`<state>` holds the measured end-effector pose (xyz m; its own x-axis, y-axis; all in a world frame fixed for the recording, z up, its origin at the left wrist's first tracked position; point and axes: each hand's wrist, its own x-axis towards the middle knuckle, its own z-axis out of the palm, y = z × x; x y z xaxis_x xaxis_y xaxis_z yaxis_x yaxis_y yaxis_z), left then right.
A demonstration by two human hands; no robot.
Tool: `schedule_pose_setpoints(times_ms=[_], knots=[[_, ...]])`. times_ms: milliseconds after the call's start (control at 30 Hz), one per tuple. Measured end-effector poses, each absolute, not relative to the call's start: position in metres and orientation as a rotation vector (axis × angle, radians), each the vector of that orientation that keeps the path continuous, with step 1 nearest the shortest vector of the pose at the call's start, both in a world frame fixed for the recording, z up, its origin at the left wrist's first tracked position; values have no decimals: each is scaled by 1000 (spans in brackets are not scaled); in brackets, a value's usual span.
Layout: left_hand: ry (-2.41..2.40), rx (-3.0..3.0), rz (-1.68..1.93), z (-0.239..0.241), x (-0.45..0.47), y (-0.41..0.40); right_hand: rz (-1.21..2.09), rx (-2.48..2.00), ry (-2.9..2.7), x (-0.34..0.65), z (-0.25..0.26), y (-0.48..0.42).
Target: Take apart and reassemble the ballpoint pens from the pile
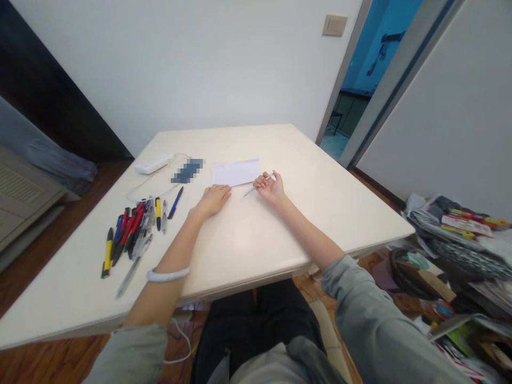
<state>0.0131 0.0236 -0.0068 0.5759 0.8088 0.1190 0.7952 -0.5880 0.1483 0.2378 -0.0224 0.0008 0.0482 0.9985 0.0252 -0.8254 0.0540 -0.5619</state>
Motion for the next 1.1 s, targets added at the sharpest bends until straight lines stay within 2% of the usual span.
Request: schedule_pose_setpoints(times_ms=[300, 500, 833, 1100], knots=[[1383, 2731, 418, 1, 17, 25, 1598, -464, -249, 233, 2, -24], [1442, 2708, 167, -4, 18, 25, 1594, -406, -204, 236, 2, -24], [1279, 2897, 76, 4, 24, 11, 1480, -569, -131, 233, 4, -9], [1210, 2748, -90, 7, 18, 11, 1383, -744, -196, 219, -2, 8]])
